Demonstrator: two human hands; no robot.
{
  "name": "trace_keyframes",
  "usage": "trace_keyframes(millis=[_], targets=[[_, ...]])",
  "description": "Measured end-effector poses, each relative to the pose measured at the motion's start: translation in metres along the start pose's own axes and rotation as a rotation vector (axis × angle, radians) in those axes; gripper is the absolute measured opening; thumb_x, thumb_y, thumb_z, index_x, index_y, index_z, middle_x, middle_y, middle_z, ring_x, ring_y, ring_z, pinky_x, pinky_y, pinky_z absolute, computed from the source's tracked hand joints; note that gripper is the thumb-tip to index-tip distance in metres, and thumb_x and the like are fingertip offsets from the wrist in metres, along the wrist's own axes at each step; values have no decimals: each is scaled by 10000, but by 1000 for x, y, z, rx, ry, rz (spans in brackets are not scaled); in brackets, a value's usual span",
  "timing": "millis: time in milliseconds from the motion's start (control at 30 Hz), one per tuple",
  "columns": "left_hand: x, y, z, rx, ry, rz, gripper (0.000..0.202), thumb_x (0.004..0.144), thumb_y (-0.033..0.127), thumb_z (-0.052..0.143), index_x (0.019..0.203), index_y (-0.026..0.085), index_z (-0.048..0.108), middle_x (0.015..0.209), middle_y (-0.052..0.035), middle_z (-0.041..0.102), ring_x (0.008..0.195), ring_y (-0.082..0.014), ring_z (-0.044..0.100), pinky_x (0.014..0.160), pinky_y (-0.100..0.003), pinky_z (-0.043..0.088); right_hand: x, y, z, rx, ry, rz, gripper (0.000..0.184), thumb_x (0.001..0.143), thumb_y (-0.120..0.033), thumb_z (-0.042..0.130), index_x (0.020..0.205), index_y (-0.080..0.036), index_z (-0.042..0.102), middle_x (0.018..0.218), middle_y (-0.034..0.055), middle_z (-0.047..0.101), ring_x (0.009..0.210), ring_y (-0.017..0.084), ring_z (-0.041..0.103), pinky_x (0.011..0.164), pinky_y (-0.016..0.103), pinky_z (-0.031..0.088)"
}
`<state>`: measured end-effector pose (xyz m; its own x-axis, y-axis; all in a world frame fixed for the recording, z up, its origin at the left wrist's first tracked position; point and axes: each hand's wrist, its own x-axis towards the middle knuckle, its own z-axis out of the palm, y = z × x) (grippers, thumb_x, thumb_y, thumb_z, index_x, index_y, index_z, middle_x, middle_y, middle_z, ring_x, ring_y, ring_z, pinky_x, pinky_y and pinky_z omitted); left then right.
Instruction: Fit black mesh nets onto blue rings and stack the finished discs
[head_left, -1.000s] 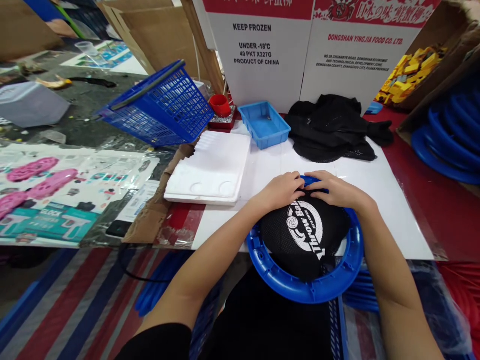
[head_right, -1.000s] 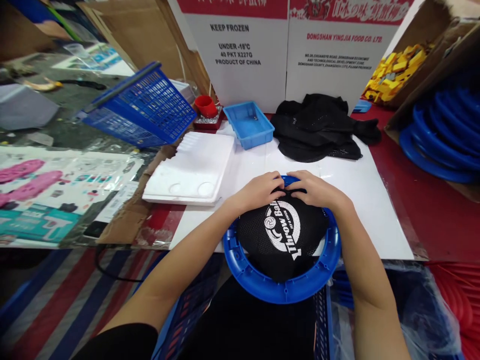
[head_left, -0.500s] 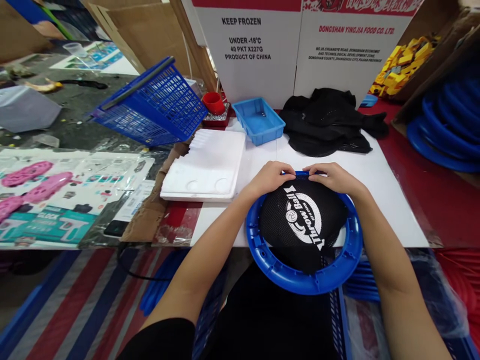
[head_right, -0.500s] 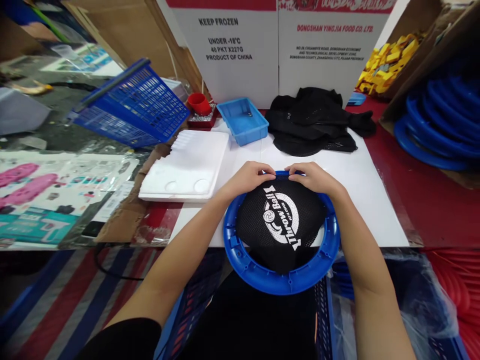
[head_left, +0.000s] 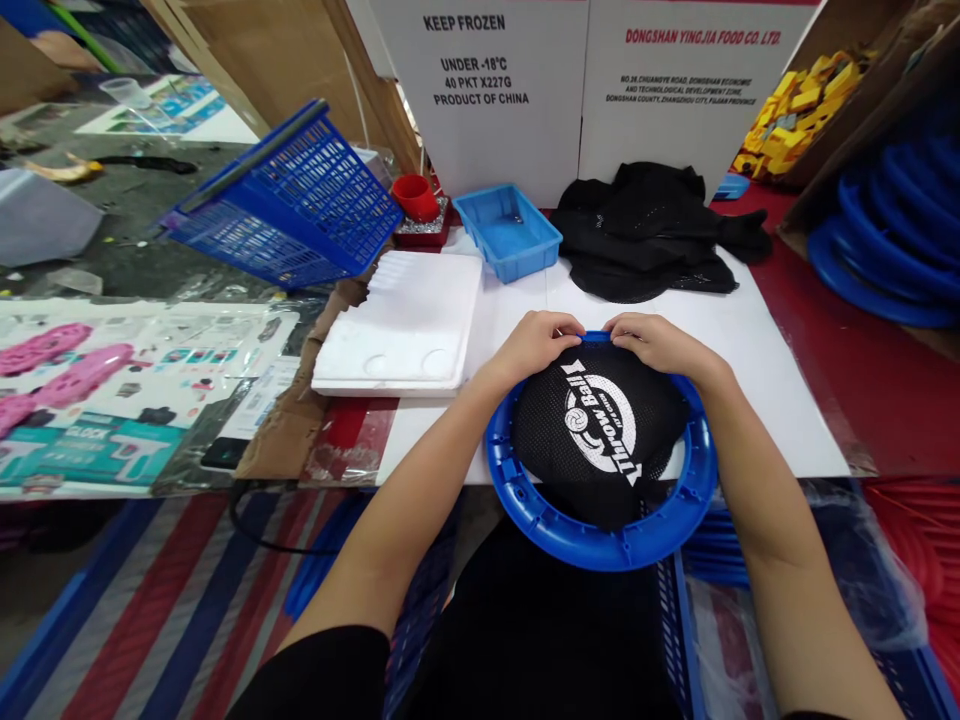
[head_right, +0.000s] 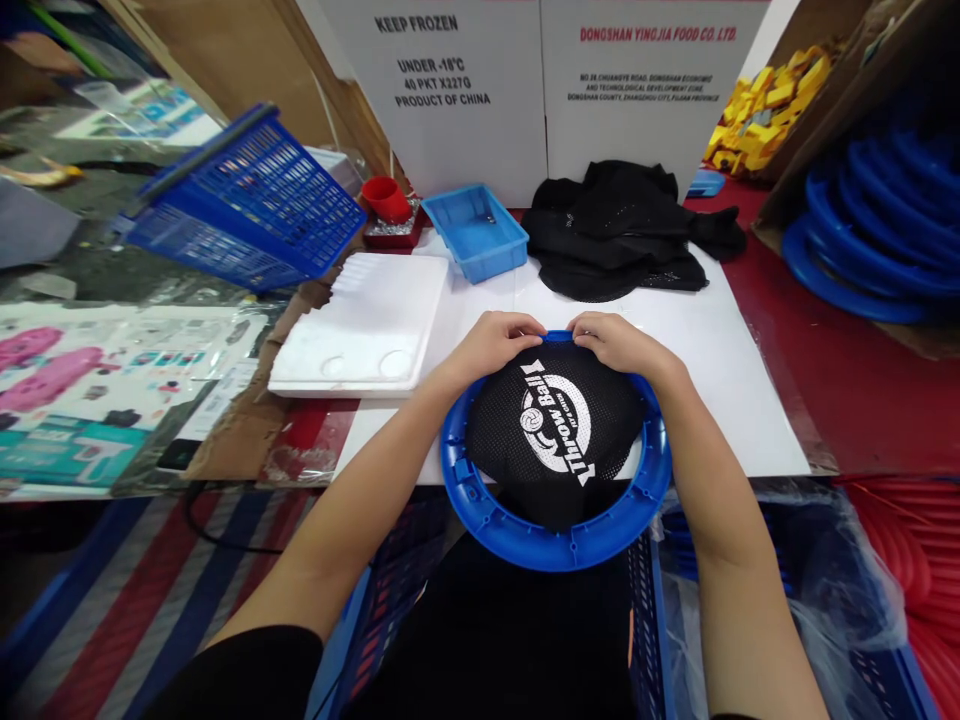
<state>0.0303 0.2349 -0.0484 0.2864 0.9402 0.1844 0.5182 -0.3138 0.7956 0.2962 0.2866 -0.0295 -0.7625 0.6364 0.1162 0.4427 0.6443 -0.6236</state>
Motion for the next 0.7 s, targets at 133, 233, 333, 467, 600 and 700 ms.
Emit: trace_keyframes(millis=[133, 233, 333, 467, 600, 700], targets=[[1, 1, -1, 104, -13, 33, 196, 930, 171, 674, 1039, 211, 831, 1032, -39, 842, 931, -206, 756, 935, -360, 572, 2, -3, 1, -101, 7, -13, 282, 992, -261, 498, 961, -223, 776, 1212, 121, 776, 1100, 308, 702, 1040, 496, 550], [0, 5, -2, 140, -41, 79, 213, 967, 168, 629, 1048, 212, 821, 1077, -42, 834, 989, -213, 755, 959, -357, 561, 1, -3, 1, -81, 9, 5, 260, 981, -277, 535, 966, -228, 790, 1194, 108, 781, 1084, 308, 703, 1028, 478, 548], [-1, 13, -1, 216, -41, 148, 234, 1032, 236, 586, 1092, 195, 808, 1109, -73, 811, 1042, -232, 732, 978, -371, 546, 1, -2, 5, -16, 60, 13, 268, 986, -281, 538, 1049, -227, 793, 1188, 99, 783, 1095, 299, 704, 1030, 465, 542], [0, 18, 6, 320, -52, 173, 251, 1051, 294, 581, 1106, 188, 801, 1129, -94, 778, 1050, -248, 703, 958, -380, 537, 6, -5, 16, 43, 99, -23, 301, 1040, -350, 512, 1093, -224, 781, 1184, 107, 782, 1099, 301, 704, 1030, 475, 537], [4, 16, 11, 283, -60, 123, 208, 1019, 252, 600, 1049, 202, 799, 1080, -64, 786, 1010, -234, 701, 915, -360, 529, 9, -10, 21, 40, 91, -50, 238, 1023, -399, 583, 997, -240, 757, 1156, 97, 775, 1062, 291, 699, 996, 446, 536], [6, 13, 12, 213, -28, 59, 191, 1003, 252, 618, 1009, 203, 803, 1056, -50, 807, 975, -227, 707, 875, -351, 527, 10, -11, 21, 58, 84, -25, 230, 1025, -380, 557, 972, -242, 733, 1143, 92, 769, 1045, 287, 690, 971, 439, 526]])
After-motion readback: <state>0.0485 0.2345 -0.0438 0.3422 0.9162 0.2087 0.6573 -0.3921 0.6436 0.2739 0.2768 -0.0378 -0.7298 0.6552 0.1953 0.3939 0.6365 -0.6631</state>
